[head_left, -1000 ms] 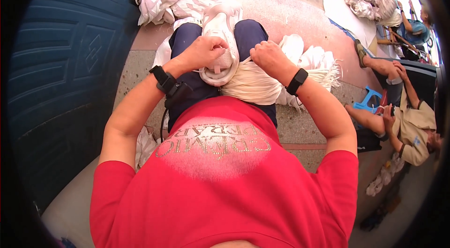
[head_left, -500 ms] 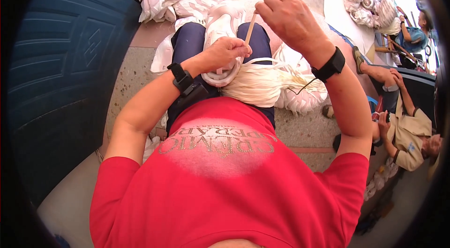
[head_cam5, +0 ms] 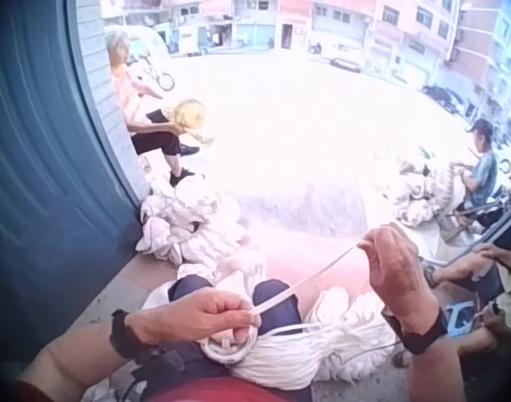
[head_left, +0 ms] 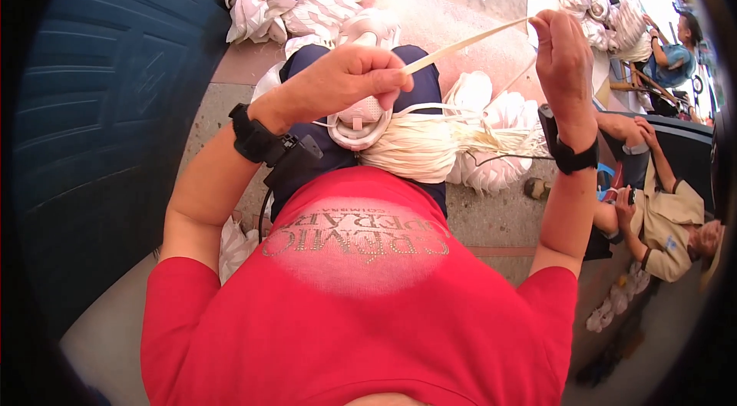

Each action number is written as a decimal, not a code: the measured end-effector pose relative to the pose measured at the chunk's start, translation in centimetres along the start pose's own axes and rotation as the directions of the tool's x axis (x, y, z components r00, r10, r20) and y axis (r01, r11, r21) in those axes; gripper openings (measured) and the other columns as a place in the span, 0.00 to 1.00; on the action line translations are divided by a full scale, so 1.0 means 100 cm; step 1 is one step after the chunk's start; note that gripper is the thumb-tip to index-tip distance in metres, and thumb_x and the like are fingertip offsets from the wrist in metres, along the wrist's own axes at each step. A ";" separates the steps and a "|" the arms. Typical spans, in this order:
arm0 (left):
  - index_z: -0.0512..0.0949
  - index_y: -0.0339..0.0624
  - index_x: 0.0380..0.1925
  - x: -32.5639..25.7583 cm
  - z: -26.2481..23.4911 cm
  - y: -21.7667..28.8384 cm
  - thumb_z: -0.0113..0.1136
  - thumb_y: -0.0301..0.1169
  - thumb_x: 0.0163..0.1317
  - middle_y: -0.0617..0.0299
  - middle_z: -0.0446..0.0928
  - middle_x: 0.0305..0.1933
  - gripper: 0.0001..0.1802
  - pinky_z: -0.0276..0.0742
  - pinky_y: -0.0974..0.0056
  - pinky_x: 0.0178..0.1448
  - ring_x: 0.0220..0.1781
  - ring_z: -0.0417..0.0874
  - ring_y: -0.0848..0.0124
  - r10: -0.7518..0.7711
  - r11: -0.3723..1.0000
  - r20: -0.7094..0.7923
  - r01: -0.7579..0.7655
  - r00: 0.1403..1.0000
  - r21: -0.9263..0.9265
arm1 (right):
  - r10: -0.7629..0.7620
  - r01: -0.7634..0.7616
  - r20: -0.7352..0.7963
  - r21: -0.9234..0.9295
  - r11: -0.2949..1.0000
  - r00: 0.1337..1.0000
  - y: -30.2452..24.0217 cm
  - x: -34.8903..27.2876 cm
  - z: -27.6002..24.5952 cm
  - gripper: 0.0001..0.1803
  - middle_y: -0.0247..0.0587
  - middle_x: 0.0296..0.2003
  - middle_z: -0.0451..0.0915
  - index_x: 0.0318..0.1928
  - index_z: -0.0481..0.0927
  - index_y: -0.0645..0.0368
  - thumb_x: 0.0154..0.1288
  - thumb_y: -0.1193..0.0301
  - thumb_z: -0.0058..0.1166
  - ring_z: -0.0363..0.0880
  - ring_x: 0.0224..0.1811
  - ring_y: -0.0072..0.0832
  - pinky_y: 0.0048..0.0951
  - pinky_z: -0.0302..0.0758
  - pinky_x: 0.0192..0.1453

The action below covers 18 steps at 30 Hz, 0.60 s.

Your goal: The recorder is lacing and organizing white shoes while sitting on the floor in a shared workspace.

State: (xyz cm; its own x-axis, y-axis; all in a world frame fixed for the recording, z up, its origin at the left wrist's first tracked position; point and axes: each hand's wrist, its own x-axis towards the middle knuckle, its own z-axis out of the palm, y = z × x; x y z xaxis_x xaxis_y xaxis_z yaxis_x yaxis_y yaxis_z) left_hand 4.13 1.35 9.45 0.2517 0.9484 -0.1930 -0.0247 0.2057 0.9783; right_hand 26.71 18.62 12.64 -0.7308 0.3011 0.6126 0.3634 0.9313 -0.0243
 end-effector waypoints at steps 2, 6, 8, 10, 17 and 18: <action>0.75 0.34 0.32 -0.007 -0.022 -0.037 0.48 0.36 0.65 0.68 0.71 0.24 0.14 0.65 0.77 0.36 0.28 0.69 0.83 -0.066 0.998 -0.030 0.067 0.997 0.012 | 0.253 -0.250 0.203 -0.044 0.967 0.946 -0.002 -0.023 0.016 0.04 0.43 0.27 0.74 0.31 0.72 0.59 0.59 0.72 0.49 0.73 0.33 0.39 0.36 0.69 0.38; 0.76 0.35 0.29 -0.006 -0.042 -0.080 0.50 0.36 0.63 0.70 0.70 0.21 0.14 0.64 0.76 0.29 0.22 0.66 0.83 -0.292 0.955 -0.183 0.295 0.939 -0.015 | 0.092 -0.059 0.522 -0.080 0.995 0.848 -0.027 -0.091 0.093 0.06 0.47 0.32 0.76 0.35 0.73 0.61 0.57 0.73 0.48 0.73 0.37 0.40 0.40 0.70 0.43; 0.76 0.35 0.28 -0.003 -0.035 -0.082 0.51 0.35 0.62 0.71 0.70 0.19 0.13 0.64 0.75 0.27 0.20 0.65 0.83 -0.343 0.937 -0.175 0.348 0.923 -0.001 | 0.197 -0.414 0.446 0.468 0.780 0.873 -0.083 -0.071 0.120 0.12 0.54 0.39 0.75 0.42 0.74 0.65 0.59 0.72 0.48 0.72 0.44 0.46 0.39 0.69 0.48; 0.76 0.37 0.28 0.010 -0.029 -0.091 0.53 0.35 0.60 0.71 0.69 0.17 0.11 0.63 0.75 0.23 0.18 0.64 0.83 -0.250 0.928 -0.205 0.295 0.946 0.227 | 0.294 -0.644 0.582 0.738 0.201 0.758 -0.124 -0.052 0.147 0.18 0.55 0.37 0.76 0.46 0.70 0.70 0.63 0.65 0.46 0.77 0.39 0.39 0.32 0.71 0.45; 0.77 0.34 0.34 0.002 -0.053 -0.118 0.55 0.29 0.57 0.68 0.75 0.27 0.09 0.69 0.74 0.34 0.30 0.73 0.80 -0.177 0.964 -0.460 0.248 0.870 0.099 | 0.200 -0.699 0.788 0.361 0.617 0.583 -0.104 -0.032 0.161 0.16 0.55 0.26 0.77 0.33 0.79 0.62 0.59 0.61 0.49 0.77 0.32 0.47 0.38 0.71 0.36; 0.77 0.34 0.34 0.003 -0.054 -0.124 0.55 0.29 0.57 0.68 0.75 0.27 0.09 0.70 0.73 0.35 0.30 0.73 0.80 -0.051 0.946 -0.543 0.214 0.838 0.242 | 0.200 -0.697 0.786 0.361 0.619 0.585 -0.100 -0.034 0.165 0.16 0.55 0.26 0.77 0.33 0.79 0.62 0.59 0.61 0.49 0.77 0.32 0.47 0.38 0.71 0.36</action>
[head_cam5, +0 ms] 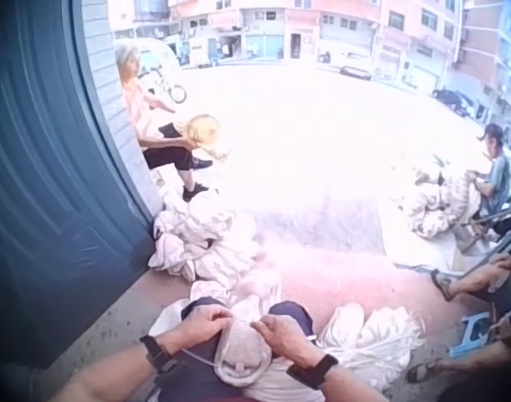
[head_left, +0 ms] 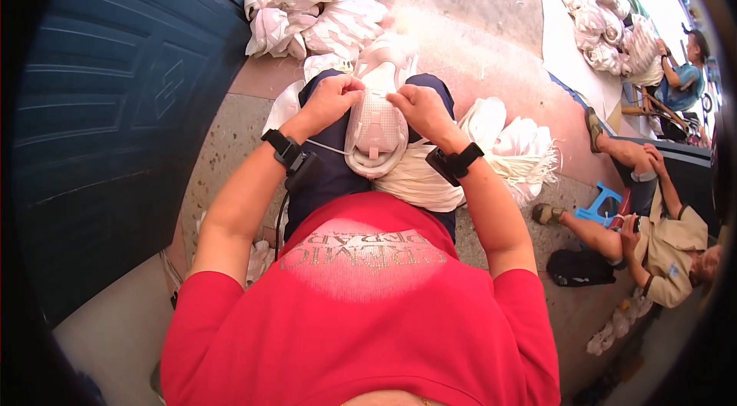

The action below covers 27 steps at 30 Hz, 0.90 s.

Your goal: The recorder is lacing and organizing white shoes while sitting on the floor in a shared workspace.

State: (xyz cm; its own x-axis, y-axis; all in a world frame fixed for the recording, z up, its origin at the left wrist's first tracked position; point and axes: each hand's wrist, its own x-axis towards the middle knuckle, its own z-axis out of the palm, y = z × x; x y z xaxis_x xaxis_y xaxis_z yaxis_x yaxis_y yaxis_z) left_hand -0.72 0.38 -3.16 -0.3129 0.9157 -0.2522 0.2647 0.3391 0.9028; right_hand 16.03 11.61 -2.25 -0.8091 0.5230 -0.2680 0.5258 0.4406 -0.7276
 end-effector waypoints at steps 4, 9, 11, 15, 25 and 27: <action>0.77 0.33 0.30 0.013 0.020 -0.001 0.60 0.31 0.50 0.56 0.76 0.26 0.11 0.72 0.67 0.34 0.28 0.77 0.68 0.180 0.922 -0.026 -0.159 0.983 0.354 | -0.035 0.065 -0.182 0.160 0.985 0.983 0.017 0.006 0.007 0.14 0.56 0.27 0.77 0.33 0.79 0.63 0.60 0.65 0.45 0.76 0.33 0.48 0.39 0.71 0.37; 0.77 0.33 0.26 0.028 0.024 -0.004 0.62 0.31 0.46 0.51 0.76 0.24 0.12 0.72 0.65 0.33 0.27 0.79 0.65 0.251 0.849 -0.015 -0.213 0.968 0.484 | 0.032 0.002 -0.281 0.121 0.993 0.959 0.019 0.003 0.019 0.13 0.57 0.28 0.77 0.30 0.78 0.64 0.60 0.67 0.43 0.76 0.34 0.48 0.41 0.71 0.39; 0.78 0.33 0.24 0.031 0.023 -0.002 0.64 0.31 0.44 0.51 0.77 0.23 0.11 0.73 0.67 0.32 0.25 0.79 0.67 0.129 0.916 -0.021 -0.111 0.991 0.385 | 0.019 0.011 -0.268 0.107 0.994 0.963 0.016 0.003 0.017 0.13 0.57 0.27 0.77 0.31 0.78 0.64 0.60 0.67 0.43 0.76 0.34 0.47 0.41 0.71 0.39; 0.79 0.33 0.24 0.031 0.023 0.001 0.65 0.30 0.43 0.54 0.78 0.22 0.11 0.73 0.69 0.31 0.24 0.78 0.71 0.070 0.956 -0.050 -0.052 0.996 0.289 | -0.010 0.004 -0.248 -0.025 1.000 0.969 0.012 0.008 0.016 0.12 0.54 0.27 0.77 0.31 0.77 0.64 0.58 0.68 0.44 0.76 0.32 0.47 0.41 0.72 0.39; 0.80 0.34 0.26 0.026 0.022 0.004 0.65 0.30 0.44 0.60 0.78 0.23 0.11 0.72 0.71 0.32 0.25 0.76 0.76 -0.062 0.983 -0.074 0.074 0.995 0.166 | -0.158 0.117 -0.249 -0.171 0.978 0.955 0.011 0.013 0.017 0.09 0.54 0.29 0.75 0.29 0.75 0.65 0.55 0.72 0.45 0.75 0.34 0.46 0.41 0.72 0.38; 0.80 0.34 0.26 0.026 0.022 0.002 0.65 0.31 0.44 0.60 0.78 0.23 0.11 0.72 0.72 0.32 0.26 0.76 0.77 -0.059 0.985 -0.077 0.071 0.995 0.159 | -0.170 0.136 -0.231 -0.156 0.978 0.958 0.009 0.013 0.016 0.08 0.54 0.29 0.75 0.29 0.75 0.65 0.55 0.73 0.45 0.75 0.34 0.46 0.40 0.72 0.39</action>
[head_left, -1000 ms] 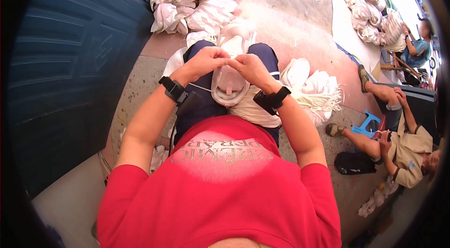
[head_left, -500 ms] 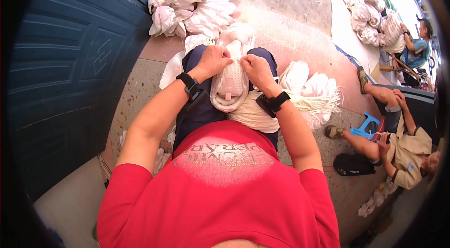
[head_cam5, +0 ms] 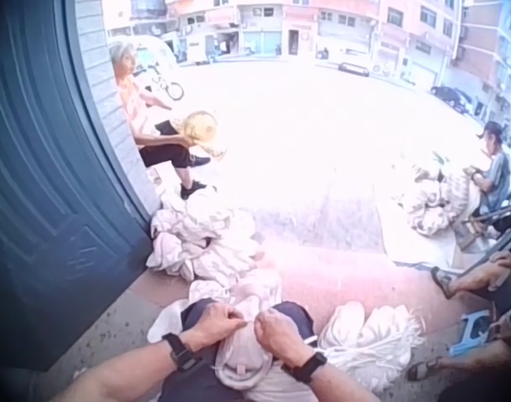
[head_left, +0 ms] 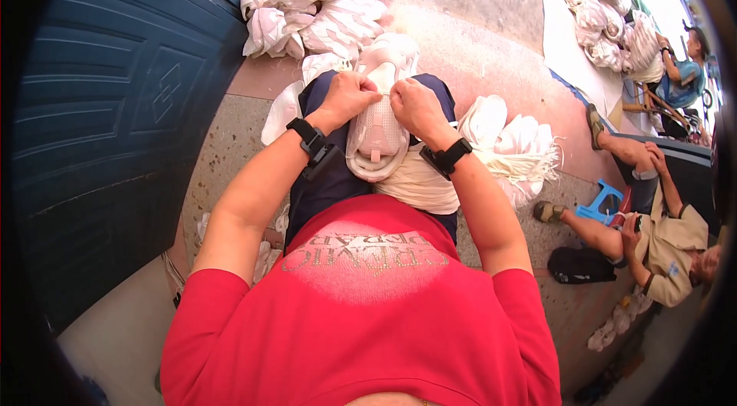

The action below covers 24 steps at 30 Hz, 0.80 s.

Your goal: The recorder is lacing and organizing white shoes while sitting on the floor in a shared workspace.

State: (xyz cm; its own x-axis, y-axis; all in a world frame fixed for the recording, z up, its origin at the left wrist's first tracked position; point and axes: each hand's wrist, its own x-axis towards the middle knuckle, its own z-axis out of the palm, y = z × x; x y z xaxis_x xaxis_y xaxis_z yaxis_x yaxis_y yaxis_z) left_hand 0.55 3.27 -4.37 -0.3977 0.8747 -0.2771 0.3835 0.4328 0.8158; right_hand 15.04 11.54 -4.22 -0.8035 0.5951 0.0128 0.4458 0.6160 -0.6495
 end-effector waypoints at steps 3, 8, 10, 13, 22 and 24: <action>0.80 0.34 0.26 0.000 0.000 -0.002 0.65 0.31 0.44 0.61 0.78 0.23 0.11 0.72 0.72 0.32 0.25 0.75 0.77 0.013 1.000 0.000 -0.013 1.000 -0.007 | -0.017 0.018 0.018 -0.014 1.000 1.000 -0.004 0.001 -0.003 0.07 0.54 0.29 0.75 0.28 0.75 0.66 0.54 0.74 0.46 0.75 0.35 0.46 0.40 0.72 0.39; 0.80 0.34 0.26 0.000 0.001 -0.003 0.65 0.31 0.45 0.62 0.77 0.22 0.11 0.71 0.73 0.31 0.25 0.75 0.79 -0.015 1.000 -0.002 0.015 1.000 -0.010 | -0.110 0.119 0.093 -0.101 0.988 0.990 0.001 0.006 -0.004 0.08 0.55 0.28 0.75 0.28 0.75 0.66 0.54 0.74 0.45 0.75 0.32 0.47 0.41 0.72 0.38; 0.80 0.34 0.26 0.001 0.001 -0.004 0.65 0.31 0.45 0.62 0.77 0.22 0.11 0.71 0.73 0.31 0.25 0.75 0.79 -0.010 1.000 -0.004 0.010 1.000 -0.010 | -0.106 0.117 0.115 -0.099 0.988 0.988 0.005 0.010 -0.002 0.08 0.55 0.28 0.75 0.28 0.75 0.66 0.54 0.73 0.45 0.76 0.32 0.48 0.42 0.72 0.38; 0.80 0.34 0.26 0.000 0.001 -0.005 0.65 0.31 0.46 0.62 0.77 0.22 0.11 0.71 0.73 0.31 0.25 0.74 0.79 -0.001 1.000 -0.010 0.001 1.000 -0.003 | 0.014 -0.030 0.158 0.100 0.995 0.987 0.008 0.013 -0.001 0.09 0.56 0.28 0.76 0.27 0.74 0.67 0.54 0.73 0.44 0.76 0.31 0.49 0.43 0.72 0.38; 0.79 0.34 0.27 -0.003 -0.001 -0.009 0.65 0.32 0.47 0.62 0.77 0.23 0.12 0.71 0.72 0.32 0.26 0.74 0.78 0.056 0.998 -0.037 -0.057 0.998 -0.020 | 0.014 -0.013 0.005 -0.065 0.998 1.000 0.003 0.009 0.016 0.11 0.59 0.27 0.76 0.27 0.74 0.70 0.53 0.72 0.44 0.77 0.31 0.48 0.39 0.74 0.36; 0.78 0.34 0.29 -0.004 -0.003 -0.011 0.65 0.33 0.47 0.60 0.77 0.27 0.14 0.72 0.72 0.35 0.29 0.75 0.77 0.048 0.999 -0.025 -0.048 0.999 -0.017 | 0.296 -0.322 0.138 0.248 0.914 0.945 0.007 0.013 0.015 0.12 0.60 0.26 0.76 0.27 0.75 0.70 0.53 0.72 0.44 0.77 0.30 0.48 0.38 0.74 0.36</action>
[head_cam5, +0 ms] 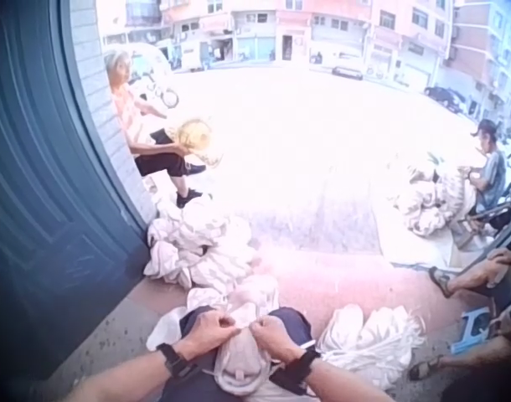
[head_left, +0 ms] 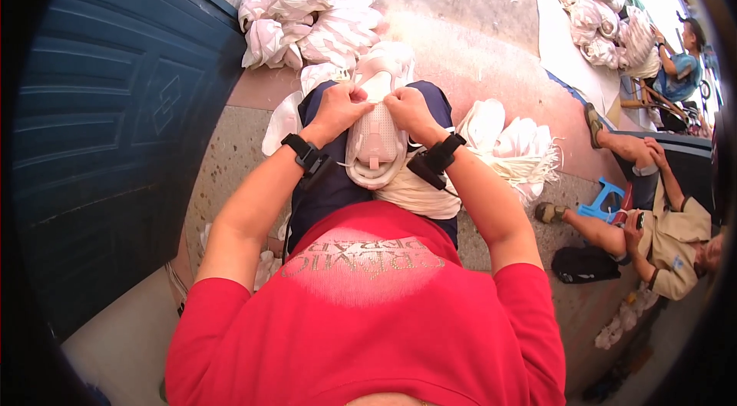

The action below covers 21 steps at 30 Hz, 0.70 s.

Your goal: The recorder is lacing and organizing white shoes while sitting on the floor in a shared workspace.

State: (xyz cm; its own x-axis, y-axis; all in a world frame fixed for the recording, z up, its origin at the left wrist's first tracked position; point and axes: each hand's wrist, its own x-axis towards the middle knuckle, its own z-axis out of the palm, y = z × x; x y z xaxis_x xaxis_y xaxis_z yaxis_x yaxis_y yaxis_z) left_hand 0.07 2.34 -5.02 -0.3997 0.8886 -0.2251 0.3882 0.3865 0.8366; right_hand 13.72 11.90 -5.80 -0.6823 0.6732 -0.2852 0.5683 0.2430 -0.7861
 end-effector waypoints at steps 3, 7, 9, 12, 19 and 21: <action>0.78 0.33 0.31 0.000 0.000 -0.002 0.65 0.33 0.47 0.58 0.78 0.28 0.15 0.73 0.71 0.37 0.30 0.76 0.75 0.048 0.998 -0.031 -0.047 0.998 0.043 | 0.239 -0.259 0.104 0.287 0.922 0.966 -0.001 0.000 0.001 0.14 0.61 0.24 0.77 0.27 0.77 0.70 0.54 0.70 0.43 0.77 0.30 0.50 0.40 0.73 0.38; 0.77 0.32 0.32 -0.001 0.000 0.003 0.65 0.34 0.47 0.56 0.78 0.28 0.17 0.73 0.70 0.38 0.30 0.77 0.73 0.058 0.994 -0.017 -0.056 0.998 0.099 | -0.040 0.037 -0.101 -0.026 0.999 0.994 -0.004 -0.011 0.001 0.13 0.59 0.27 0.77 0.29 0.76 0.68 0.56 0.69 0.43 0.75 0.34 0.52 0.44 0.71 0.42; 0.78 0.33 0.31 -0.001 0.000 0.004 0.64 0.35 0.44 0.47 0.78 0.31 0.17 0.75 0.64 0.41 0.35 0.81 0.60 0.047 0.995 -0.024 -0.045 0.999 0.086 | -0.037 0.031 -0.129 -0.050 0.998 0.991 -0.004 -0.015 0.002 0.13 0.59 0.29 0.76 0.30 0.75 0.68 0.58 0.69 0.42 0.75 0.36 0.52 0.43 0.70 0.43; 0.78 0.32 0.30 0.003 0.001 0.005 0.65 0.34 0.45 0.52 0.78 0.29 0.16 0.73 0.67 0.37 0.30 0.79 0.67 0.144 0.963 0.000 -0.140 0.990 0.232 | -0.066 0.054 -0.175 -0.075 0.996 0.982 -0.004 -0.017 0.006 0.12 0.58 0.29 0.76 0.30 0.74 0.67 0.58 0.69 0.42 0.75 0.36 0.50 0.44 0.70 0.42; 0.79 0.33 0.26 0.007 0.006 0.006 0.65 0.35 0.44 0.53 0.78 0.24 0.14 0.74 0.66 0.35 0.27 0.79 0.66 0.081 0.966 -0.020 -0.074 0.996 0.248 | -0.069 0.066 -0.223 -0.017 0.998 0.972 -0.001 -0.020 0.007 0.10 0.55 0.29 0.76 0.29 0.75 0.65 0.57 0.70 0.45 0.75 0.35 0.49 0.43 0.70 0.41; 0.79 0.34 0.26 0.007 0.004 0.009 0.64 0.35 0.44 0.55 0.78 0.23 0.14 0.73 0.68 0.33 0.26 0.79 0.70 0.044 0.988 -0.010 -0.043 0.999 0.147 | -0.079 0.075 -0.231 -0.026 0.997 0.970 0.000 -0.021 0.008 0.10 0.54 0.30 0.76 0.29 0.75 0.65 0.57 0.70 0.45 0.75 0.35 0.49 0.43 0.71 0.41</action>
State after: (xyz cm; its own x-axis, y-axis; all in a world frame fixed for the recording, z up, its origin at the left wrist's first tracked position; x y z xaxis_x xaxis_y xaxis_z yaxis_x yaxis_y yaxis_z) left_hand 0.47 3.37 -4.63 -0.3902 0.9024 -0.1827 0.5225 0.3804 0.7631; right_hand 14.78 9.97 -5.65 -0.6006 0.7947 -0.0879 0.5269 0.3107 -0.7911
